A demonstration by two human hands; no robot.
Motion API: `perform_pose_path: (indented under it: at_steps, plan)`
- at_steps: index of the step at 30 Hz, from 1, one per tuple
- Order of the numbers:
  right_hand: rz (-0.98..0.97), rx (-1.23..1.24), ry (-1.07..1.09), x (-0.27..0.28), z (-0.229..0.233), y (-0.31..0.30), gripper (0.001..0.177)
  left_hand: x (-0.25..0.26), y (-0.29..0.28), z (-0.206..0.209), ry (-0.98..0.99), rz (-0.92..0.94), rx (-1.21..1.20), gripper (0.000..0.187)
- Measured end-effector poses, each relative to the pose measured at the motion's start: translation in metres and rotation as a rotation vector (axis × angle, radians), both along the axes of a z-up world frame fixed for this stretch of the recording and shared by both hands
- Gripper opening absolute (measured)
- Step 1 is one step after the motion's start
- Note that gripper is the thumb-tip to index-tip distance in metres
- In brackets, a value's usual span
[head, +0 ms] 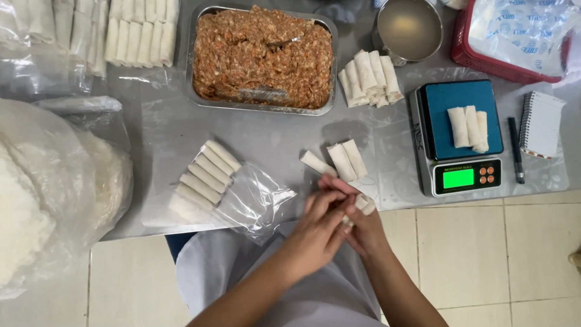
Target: Packaging spring rolls into plastic bags on a production table
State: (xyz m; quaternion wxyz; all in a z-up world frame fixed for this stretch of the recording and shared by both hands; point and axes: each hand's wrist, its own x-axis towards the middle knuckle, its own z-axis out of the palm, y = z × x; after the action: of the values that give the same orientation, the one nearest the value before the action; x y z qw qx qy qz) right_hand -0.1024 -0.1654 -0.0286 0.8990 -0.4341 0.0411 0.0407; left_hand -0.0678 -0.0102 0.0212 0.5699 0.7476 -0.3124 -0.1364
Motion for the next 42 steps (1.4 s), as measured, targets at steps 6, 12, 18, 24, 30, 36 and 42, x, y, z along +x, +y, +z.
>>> perform_pose_path:
  at_steps: [6, 12, 18, 24, 30, 36, 42]
  plan:
    - [-0.240, 0.029, 0.454, -0.031, -0.025, -0.008, 0.038, 0.070, 0.005, -0.021, -0.575, 0.184, 0.509, 0.041]
    - [-0.250, 0.064, 0.531, -0.003, 0.026, 0.018, 0.045, 0.069, 0.021, -0.052, -0.488, 0.183, 0.495, 0.022]
    - [-0.272, 0.019, 0.404, 0.014, 0.016, 0.019, 0.049, 0.029, 0.022, -0.033, -0.163, 0.162, 0.115, 0.040]
    - [-0.323, -0.042, 0.372, -0.015, -0.013, -0.013, 0.038, 0.065, -0.006, -0.021, -0.230, 0.014, 0.112, 0.029]
    - [-0.486, -0.045, 0.278, -0.026, -0.020, -0.025, 0.032, 0.096, -0.021, -0.029, -0.763, 0.082, 0.434, 0.021]
    - [-0.445, -0.018, 0.438, -0.001, 0.021, 0.000, 0.028, 0.060, 0.003, -0.031, -0.146, 0.037, 0.211, 0.040]
    - [-0.514, -0.099, 0.456, -0.005, -0.006, -0.005, 0.028, 0.050, -0.004, -0.021, -0.227, -0.016, 0.118, 0.037]
